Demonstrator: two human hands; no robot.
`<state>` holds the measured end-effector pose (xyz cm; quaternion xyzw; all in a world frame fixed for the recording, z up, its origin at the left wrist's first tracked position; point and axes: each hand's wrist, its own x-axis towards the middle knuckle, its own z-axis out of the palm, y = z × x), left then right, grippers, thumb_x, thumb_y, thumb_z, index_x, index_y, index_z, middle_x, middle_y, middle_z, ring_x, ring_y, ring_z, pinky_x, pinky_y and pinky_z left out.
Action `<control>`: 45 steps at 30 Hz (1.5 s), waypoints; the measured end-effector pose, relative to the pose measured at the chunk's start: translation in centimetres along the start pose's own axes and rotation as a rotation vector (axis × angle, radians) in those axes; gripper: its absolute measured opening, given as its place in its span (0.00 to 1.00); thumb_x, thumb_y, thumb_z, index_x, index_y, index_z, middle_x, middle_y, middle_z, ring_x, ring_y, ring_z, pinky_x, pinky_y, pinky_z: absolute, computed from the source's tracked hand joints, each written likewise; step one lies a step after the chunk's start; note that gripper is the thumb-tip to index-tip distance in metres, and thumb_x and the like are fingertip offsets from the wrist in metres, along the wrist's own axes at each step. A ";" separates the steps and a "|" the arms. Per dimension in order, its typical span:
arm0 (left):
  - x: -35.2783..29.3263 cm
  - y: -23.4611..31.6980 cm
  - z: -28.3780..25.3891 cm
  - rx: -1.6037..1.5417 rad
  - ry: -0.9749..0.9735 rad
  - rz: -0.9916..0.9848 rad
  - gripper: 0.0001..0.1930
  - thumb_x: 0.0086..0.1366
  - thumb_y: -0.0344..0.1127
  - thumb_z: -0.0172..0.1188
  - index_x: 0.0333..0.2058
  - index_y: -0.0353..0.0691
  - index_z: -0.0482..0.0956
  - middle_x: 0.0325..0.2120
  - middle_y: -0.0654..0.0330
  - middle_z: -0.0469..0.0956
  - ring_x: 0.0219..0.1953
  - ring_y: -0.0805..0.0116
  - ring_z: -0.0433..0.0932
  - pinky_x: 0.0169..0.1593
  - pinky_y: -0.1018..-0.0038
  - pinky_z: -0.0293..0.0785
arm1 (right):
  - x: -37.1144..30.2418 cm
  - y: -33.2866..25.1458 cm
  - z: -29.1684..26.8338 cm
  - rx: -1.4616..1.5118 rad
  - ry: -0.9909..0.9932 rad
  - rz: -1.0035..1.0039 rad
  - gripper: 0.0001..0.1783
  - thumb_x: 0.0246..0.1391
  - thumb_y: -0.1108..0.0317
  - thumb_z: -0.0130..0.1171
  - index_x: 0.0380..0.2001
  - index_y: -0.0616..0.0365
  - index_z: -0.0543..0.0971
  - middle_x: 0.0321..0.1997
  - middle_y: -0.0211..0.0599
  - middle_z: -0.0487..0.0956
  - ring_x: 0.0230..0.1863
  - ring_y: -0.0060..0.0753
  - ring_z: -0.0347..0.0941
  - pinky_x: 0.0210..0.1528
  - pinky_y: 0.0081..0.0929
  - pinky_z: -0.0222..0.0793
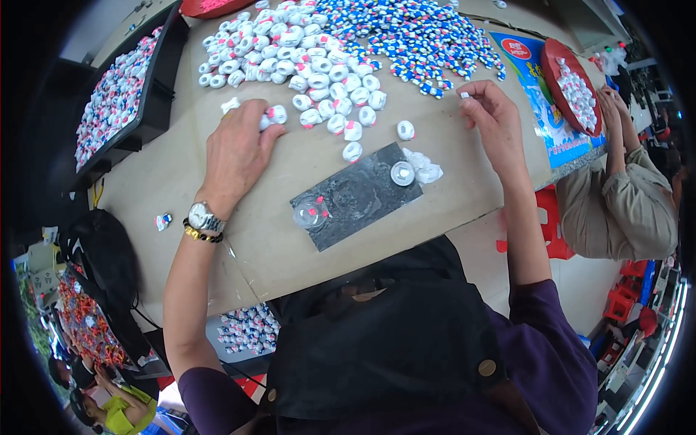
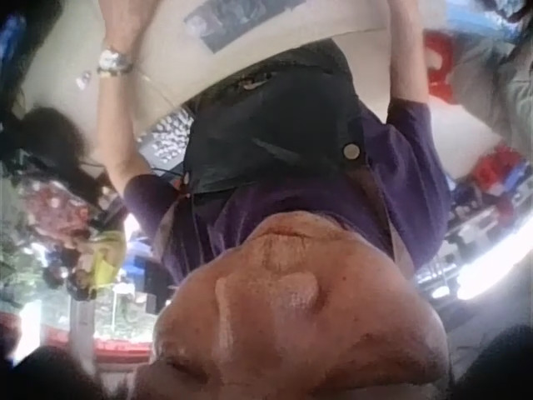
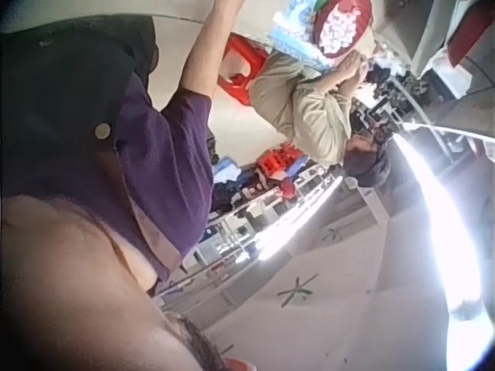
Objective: The person assembles small plastic or metal parts by hand, inserting blue plastic inserts into white housings at a manufacturing workbench.
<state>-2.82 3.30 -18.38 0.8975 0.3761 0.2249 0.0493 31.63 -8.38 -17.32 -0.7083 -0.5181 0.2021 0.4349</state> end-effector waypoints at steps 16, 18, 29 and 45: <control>-1.6 -1.1 -2.9 -1.588 0.220 -0.791 0.19 0.66 0.36 0.51 0.53 0.34 0.71 0.35 0.59 0.76 0.24 0.71 0.68 0.24 0.80 0.62 | -1.4 -1.6 0.7 0.816 -0.311 0.285 0.15 0.62 0.69 0.53 0.49 0.63 0.77 0.32 0.28 0.75 0.29 0.14 0.67 0.30 0.13 0.65; -2.7 -1.4 -3.9 -2.059 0.194 -0.746 0.22 0.67 0.35 0.47 0.57 0.33 0.64 0.43 0.55 0.74 0.30 0.66 0.71 0.23 0.79 0.64 | -1.2 -1.8 1.1 0.827 -0.302 0.291 0.13 0.61 0.72 0.53 0.48 0.63 0.76 0.35 0.30 0.76 0.31 0.17 0.70 0.32 0.14 0.67; -6.0 3.8 -3.3 -2.421 0.198 -0.706 0.17 0.72 0.42 0.43 0.51 0.37 0.69 0.39 0.57 0.74 0.33 0.63 0.70 0.20 0.79 0.62 | -2.0 -2.6 0.9 0.858 -0.288 0.208 0.10 0.59 0.74 0.55 0.44 0.64 0.76 0.34 0.32 0.77 0.34 0.21 0.73 0.36 0.19 0.71; -10.3 11.4 -5.8 -2.460 0.263 -0.814 0.20 0.72 0.39 0.43 0.59 0.40 0.63 0.40 0.54 0.73 0.30 0.67 0.65 0.20 0.80 0.64 | -4.7 -5.0 2.0 0.195 -0.239 -0.332 0.08 0.48 0.80 0.60 0.34 0.62 0.80 0.29 0.31 0.79 0.29 0.22 0.75 0.34 0.19 0.71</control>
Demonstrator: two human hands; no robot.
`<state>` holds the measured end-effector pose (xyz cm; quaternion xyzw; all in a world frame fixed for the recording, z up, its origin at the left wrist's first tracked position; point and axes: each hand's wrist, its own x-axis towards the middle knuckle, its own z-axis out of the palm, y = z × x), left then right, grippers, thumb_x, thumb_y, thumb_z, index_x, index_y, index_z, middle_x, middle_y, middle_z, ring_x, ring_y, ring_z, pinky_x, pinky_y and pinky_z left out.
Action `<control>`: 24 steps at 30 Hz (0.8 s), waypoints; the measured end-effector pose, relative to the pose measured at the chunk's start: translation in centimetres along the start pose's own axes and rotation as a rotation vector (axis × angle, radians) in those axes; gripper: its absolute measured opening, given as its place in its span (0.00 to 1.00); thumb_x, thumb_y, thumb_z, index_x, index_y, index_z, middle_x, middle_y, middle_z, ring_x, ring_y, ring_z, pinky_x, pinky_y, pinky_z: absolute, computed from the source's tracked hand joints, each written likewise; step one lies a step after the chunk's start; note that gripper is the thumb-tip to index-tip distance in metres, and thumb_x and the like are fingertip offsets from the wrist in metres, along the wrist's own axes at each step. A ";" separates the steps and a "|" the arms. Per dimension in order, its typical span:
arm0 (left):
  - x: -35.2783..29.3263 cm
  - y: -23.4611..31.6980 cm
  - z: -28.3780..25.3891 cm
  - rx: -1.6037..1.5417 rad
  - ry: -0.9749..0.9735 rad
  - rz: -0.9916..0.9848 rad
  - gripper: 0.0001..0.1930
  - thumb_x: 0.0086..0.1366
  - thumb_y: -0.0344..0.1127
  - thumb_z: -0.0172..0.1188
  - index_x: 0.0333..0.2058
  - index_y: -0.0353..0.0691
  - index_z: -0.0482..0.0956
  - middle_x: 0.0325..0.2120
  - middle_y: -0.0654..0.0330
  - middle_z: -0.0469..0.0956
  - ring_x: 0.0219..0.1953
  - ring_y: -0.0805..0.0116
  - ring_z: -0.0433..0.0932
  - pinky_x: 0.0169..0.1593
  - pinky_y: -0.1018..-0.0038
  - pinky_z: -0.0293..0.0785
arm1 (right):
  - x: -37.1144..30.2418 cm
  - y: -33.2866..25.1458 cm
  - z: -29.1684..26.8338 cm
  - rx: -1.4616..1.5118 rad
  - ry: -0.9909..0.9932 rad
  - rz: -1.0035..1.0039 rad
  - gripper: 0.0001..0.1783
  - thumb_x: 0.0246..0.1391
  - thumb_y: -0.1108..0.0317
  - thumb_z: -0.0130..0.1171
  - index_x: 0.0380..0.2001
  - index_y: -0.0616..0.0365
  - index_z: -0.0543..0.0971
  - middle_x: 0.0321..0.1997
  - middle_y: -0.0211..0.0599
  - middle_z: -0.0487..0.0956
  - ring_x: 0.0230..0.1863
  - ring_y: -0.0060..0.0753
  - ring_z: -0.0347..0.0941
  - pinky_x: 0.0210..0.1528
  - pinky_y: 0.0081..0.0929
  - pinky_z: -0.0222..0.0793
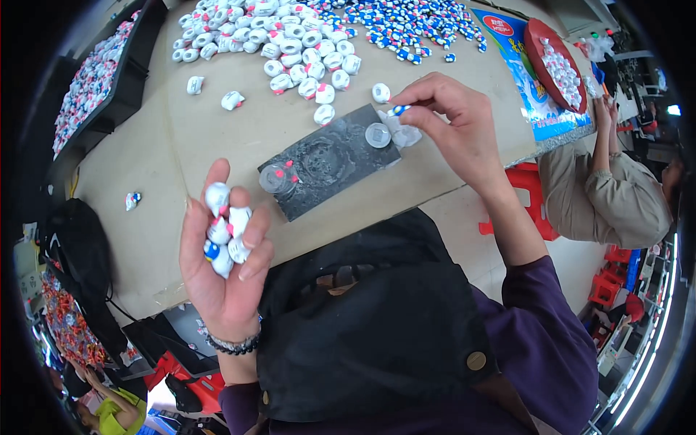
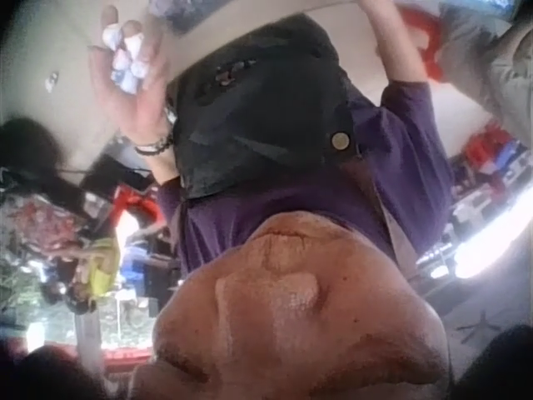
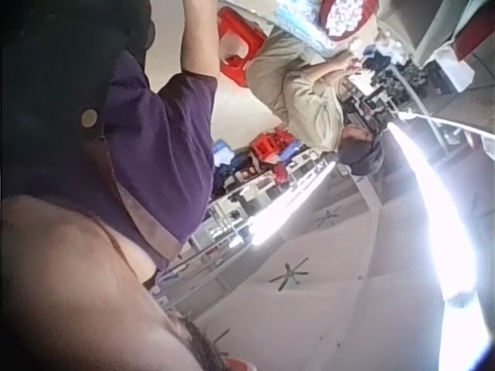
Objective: The person assembles small plastic or metal parts by hand, inserting blue plastic inserts into white housings at a manufacturing workbench.
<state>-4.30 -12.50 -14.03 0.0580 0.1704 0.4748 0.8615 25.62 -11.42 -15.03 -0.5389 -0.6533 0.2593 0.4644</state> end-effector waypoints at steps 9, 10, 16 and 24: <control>-2.2 -3.7 -0.5 0.227 0.080 -0.081 0.15 0.71 0.43 0.45 0.48 0.39 0.67 0.33 0.57 0.75 0.22 0.68 0.71 0.13 0.83 0.60 | -0.5 0.2 0.9 -0.464 -0.221 -0.362 0.11 0.37 0.82 0.63 0.29 0.63 0.79 0.31 0.37 0.76 0.35 0.37 0.76 0.34 0.29 0.73; -2.1 -3.9 -0.4 0.255 0.077 -0.112 0.15 0.71 0.45 0.45 0.46 0.40 0.67 0.32 0.57 0.75 0.21 0.69 0.72 0.14 0.83 0.59 | -0.4 0.1 0.9 -0.503 -0.219 -0.384 0.11 0.37 0.82 0.63 0.29 0.63 0.79 0.31 0.37 0.76 0.36 0.37 0.75 0.34 0.29 0.73; -1.1 -4.5 -0.3 0.302 0.105 -0.169 0.18 0.72 0.47 0.44 0.48 0.37 0.67 0.32 0.57 0.75 0.21 0.70 0.72 0.15 0.83 0.59 | -0.7 -0.3 1.0 -0.623 -0.248 -0.438 0.10 0.37 0.82 0.63 0.28 0.61 0.78 0.30 0.37 0.75 0.34 0.36 0.75 0.34 0.29 0.73; 0.4 -5.2 1.3 0.337 0.118 -0.257 0.23 0.72 0.46 0.46 0.55 0.32 0.68 0.34 0.60 0.76 0.23 0.74 0.72 0.18 0.83 0.60 | -1.2 0.1 1.2 -0.598 -0.189 -0.422 0.11 0.36 0.83 0.63 0.28 0.62 0.78 0.29 0.38 0.75 0.33 0.36 0.75 0.33 0.28 0.73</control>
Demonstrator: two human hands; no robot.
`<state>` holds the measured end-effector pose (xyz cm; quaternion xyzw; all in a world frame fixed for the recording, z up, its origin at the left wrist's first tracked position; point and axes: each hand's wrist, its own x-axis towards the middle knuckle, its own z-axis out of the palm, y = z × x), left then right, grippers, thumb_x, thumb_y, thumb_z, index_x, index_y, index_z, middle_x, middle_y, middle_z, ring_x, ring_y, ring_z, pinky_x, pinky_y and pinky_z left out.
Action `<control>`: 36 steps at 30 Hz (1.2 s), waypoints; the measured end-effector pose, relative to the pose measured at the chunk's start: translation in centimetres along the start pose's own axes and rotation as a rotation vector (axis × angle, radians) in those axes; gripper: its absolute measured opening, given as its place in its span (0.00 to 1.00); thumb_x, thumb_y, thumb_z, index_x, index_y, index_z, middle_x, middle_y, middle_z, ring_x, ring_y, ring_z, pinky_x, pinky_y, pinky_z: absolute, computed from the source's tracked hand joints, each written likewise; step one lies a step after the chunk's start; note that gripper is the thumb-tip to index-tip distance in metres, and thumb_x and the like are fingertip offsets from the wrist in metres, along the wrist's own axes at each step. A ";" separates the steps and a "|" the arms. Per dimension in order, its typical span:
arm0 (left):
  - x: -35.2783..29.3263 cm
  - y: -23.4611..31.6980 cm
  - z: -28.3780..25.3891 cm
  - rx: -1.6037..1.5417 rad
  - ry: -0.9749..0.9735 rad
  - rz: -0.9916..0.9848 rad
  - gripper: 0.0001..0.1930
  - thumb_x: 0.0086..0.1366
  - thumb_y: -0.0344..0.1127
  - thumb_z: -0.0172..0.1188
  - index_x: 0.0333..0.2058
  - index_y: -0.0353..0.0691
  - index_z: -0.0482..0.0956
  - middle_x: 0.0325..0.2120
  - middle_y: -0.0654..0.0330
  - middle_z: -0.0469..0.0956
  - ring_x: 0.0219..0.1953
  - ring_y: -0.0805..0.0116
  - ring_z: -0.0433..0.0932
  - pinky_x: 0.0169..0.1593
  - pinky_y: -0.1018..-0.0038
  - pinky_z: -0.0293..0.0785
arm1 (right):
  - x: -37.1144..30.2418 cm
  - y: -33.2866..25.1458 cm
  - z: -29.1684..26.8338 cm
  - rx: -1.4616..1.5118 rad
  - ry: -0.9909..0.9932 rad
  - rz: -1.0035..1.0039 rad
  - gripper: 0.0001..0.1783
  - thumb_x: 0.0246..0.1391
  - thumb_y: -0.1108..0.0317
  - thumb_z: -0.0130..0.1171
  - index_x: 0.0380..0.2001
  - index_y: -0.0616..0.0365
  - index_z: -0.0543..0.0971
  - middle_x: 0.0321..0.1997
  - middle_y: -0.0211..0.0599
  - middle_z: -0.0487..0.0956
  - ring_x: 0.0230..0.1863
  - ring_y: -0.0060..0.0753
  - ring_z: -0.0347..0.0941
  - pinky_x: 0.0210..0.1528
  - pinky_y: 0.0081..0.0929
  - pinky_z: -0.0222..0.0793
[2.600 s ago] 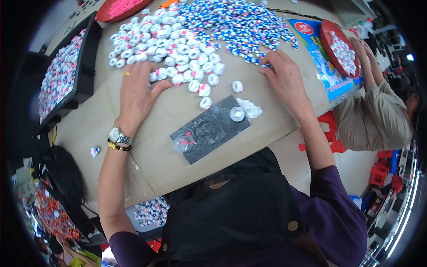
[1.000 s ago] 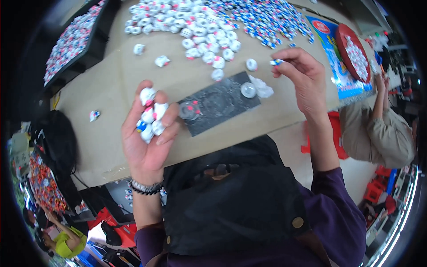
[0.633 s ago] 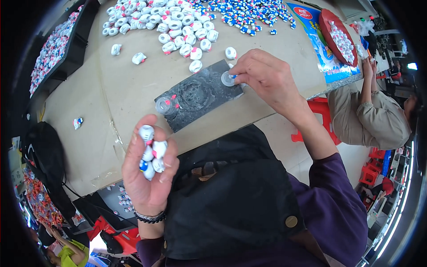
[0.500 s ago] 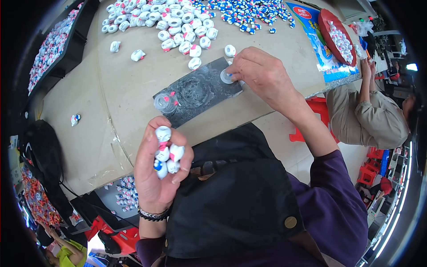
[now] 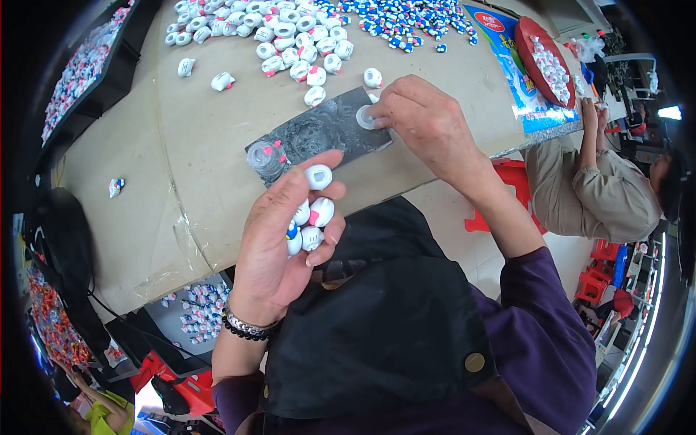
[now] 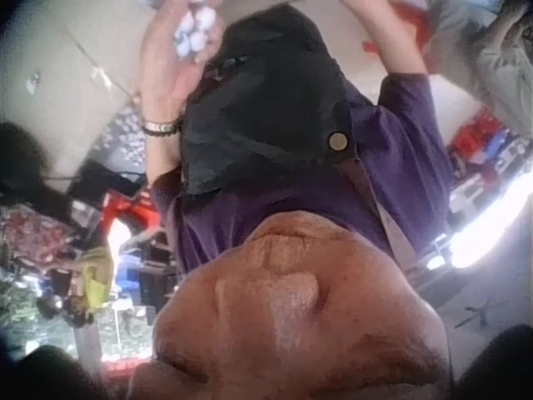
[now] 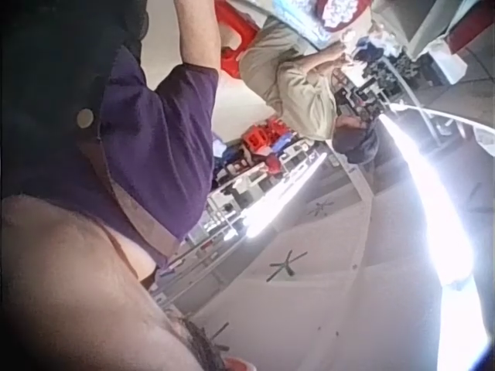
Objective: The person assembles small plastic or metal parts by hand, inserting blue plastic inserts into white housings at a manufacturing workbench.
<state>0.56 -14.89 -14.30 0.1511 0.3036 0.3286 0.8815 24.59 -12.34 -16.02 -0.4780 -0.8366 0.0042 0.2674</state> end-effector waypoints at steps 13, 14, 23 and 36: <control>3.3 -2.2 1.3 0.252 -0.023 0.261 0.21 0.71 0.48 0.48 0.51 0.36 0.71 0.32 0.63 0.73 0.24 0.79 0.71 0.21 0.86 0.59 | 0.0 -1.9 -0.5 0.914 0.309 0.571 0.05 0.49 0.80 0.62 0.32 0.66 0.80 0.31 0.35 0.79 0.29 0.22 0.75 0.30 0.19 0.71; 3.3 -2.4 1.3 0.257 -0.022 0.261 0.21 0.71 0.48 0.48 0.51 0.36 0.71 0.32 0.63 0.73 0.24 0.79 0.71 0.21 0.86 0.59 | 0.1 -2.4 -1.0 1.173 0.294 0.610 0.04 0.51 0.81 0.61 0.32 0.68 0.79 0.34 0.37 0.78 0.31 0.21 0.74 0.30 0.17 0.71; 3.8 -3.2 1.3 0.602 0.003 0.493 0.17 0.71 0.47 0.49 0.45 0.38 0.73 0.26 0.69 0.70 0.23 0.85 0.66 0.22 0.86 0.58 | -0.5 -4.3 -1.2 0.923 0.277 0.341 0.06 0.46 0.81 0.65 0.30 0.67 0.80 0.33 0.39 0.77 0.32 0.23 0.74 0.34 0.18 0.71; 3.3 -3.0 1.5 1.065 0.052 0.854 0.14 0.68 0.40 0.56 0.40 0.33 0.76 0.26 0.61 0.74 0.26 0.76 0.69 0.30 0.79 0.66 | -0.7 -5.0 -1.3 0.749 0.272 0.174 0.07 0.43 0.80 0.66 0.28 0.64 0.79 0.24 0.33 0.74 0.26 0.26 0.69 0.28 0.21 0.64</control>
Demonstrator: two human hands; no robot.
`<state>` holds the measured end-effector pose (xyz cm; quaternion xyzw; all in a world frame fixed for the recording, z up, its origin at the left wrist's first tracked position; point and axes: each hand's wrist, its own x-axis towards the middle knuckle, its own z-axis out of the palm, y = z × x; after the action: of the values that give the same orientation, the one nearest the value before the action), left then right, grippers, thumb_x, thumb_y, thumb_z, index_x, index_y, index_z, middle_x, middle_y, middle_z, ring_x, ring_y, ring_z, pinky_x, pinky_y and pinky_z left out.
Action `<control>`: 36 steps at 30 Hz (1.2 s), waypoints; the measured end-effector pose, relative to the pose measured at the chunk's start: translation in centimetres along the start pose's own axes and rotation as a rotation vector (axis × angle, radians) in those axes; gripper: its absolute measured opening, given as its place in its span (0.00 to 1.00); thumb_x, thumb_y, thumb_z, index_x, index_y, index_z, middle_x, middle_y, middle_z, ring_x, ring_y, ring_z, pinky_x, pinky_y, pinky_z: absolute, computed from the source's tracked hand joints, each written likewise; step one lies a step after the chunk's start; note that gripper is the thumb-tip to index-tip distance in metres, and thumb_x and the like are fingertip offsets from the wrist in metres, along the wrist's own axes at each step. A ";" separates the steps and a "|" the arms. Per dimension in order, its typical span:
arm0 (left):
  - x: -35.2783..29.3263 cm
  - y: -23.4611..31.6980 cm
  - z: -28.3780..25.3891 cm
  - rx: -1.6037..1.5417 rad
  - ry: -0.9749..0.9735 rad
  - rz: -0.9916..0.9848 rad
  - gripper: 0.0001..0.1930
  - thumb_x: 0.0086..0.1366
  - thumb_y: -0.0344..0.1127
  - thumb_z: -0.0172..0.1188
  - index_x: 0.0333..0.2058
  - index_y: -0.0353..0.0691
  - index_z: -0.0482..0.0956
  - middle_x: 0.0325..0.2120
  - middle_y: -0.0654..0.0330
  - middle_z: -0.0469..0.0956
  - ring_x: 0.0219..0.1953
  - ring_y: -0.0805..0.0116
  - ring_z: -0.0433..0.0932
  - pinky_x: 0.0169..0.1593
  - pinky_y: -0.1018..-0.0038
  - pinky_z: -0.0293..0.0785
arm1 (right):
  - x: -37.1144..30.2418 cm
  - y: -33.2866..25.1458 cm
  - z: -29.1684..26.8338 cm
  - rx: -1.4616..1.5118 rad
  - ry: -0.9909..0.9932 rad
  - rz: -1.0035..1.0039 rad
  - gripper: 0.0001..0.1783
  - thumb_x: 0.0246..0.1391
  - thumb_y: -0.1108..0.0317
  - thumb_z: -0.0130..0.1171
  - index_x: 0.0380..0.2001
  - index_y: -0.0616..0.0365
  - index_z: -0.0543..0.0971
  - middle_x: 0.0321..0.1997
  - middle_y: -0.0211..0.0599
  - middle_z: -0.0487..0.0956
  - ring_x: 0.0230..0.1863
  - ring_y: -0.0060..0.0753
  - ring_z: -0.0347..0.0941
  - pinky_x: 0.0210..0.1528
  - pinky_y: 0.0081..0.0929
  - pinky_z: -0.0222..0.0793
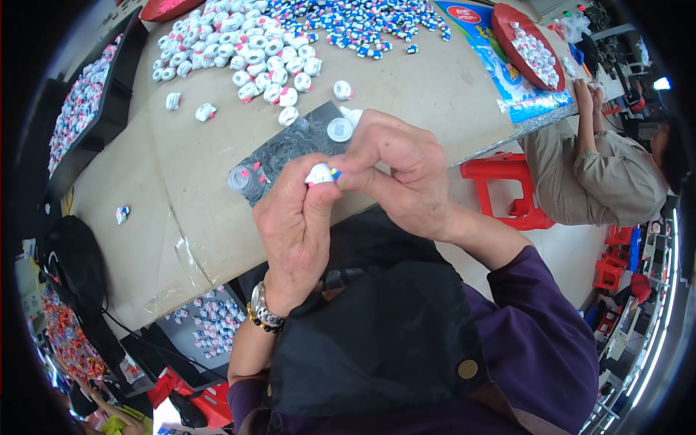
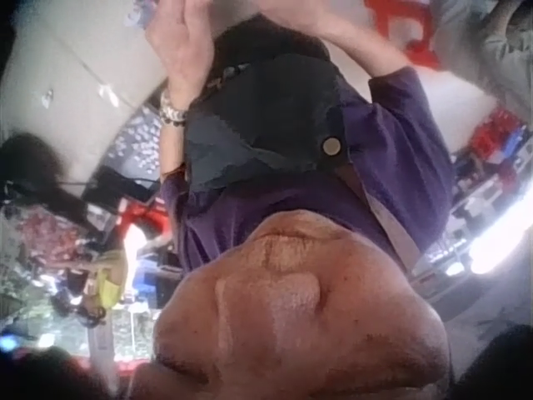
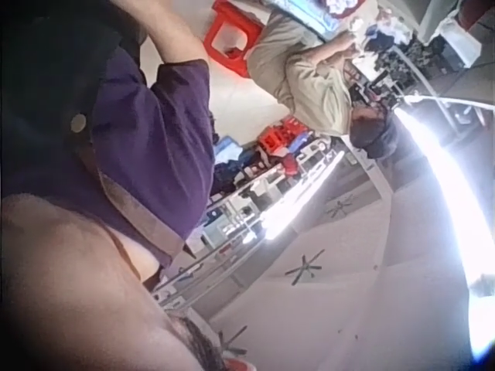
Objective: The person assembles small plastic or metal parts by hand, inserting blue plastic inserts into white housings at a manufacturing workbench.
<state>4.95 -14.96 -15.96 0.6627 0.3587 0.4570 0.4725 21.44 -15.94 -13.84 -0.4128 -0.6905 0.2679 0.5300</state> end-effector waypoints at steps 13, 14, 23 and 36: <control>0.2 0.9 -10.9 0.180 0.440 -0.118 0.12 0.68 0.34 0.52 0.43 0.32 0.77 0.25 0.67 0.73 0.23 0.82 0.65 0.28 0.85 0.59 | 5.5 7.6 -6.0 -0.625 0.090 0.150 0.13 0.45 0.72 0.65 0.37 0.60 0.80 0.31 0.36 0.77 0.30 0.28 0.74 0.33 0.24 0.69; 0.2 -0.2 -13.0 0.445 0.468 -0.140 0.12 0.67 0.36 0.53 0.42 0.32 0.78 0.23 0.67 0.73 0.24 0.81 0.67 0.29 0.84 0.61 | 5.5 9.2 -6.7 -0.784 0.060 0.185 0.12 0.44 0.72 0.65 0.35 0.61 0.80 0.30 0.38 0.77 0.31 0.30 0.74 0.34 0.25 0.69; -0.2 -5.1 -17.5 1.067 0.538 -0.054 0.12 0.63 0.36 0.61 0.40 0.34 0.80 0.23 0.63 0.75 0.29 0.70 0.74 0.34 0.76 0.69 | 5.2 12.2 -7.6 -0.836 0.084 0.145 0.10 0.49 0.71 0.62 0.37 0.60 0.79 0.34 0.40 0.79 0.30 0.34 0.75 0.35 0.28 0.70; -2.9 1.4 -7.2 -0.967 0.137 -0.542 0.17 0.63 0.29 0.56 0.50 0.32 0.70 0.40 0.53 0.76 0.24 0.74 0.69 0.22 0.83 0.62 | 2.6 3.8 -3.3 -0.655 -0.309 -0.210 0.09 0.45 0.81 0.59 0.33 0.62 0.77 0.34 0.37 0.75 0.36 0.39 0.73 0.36 0.29 0.72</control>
<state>-2.78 -15.86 -14.40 0.2230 0.2956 0.4737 0.7991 25.42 -12.02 -14.64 -0.4421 -0.8500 0.0362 0.2841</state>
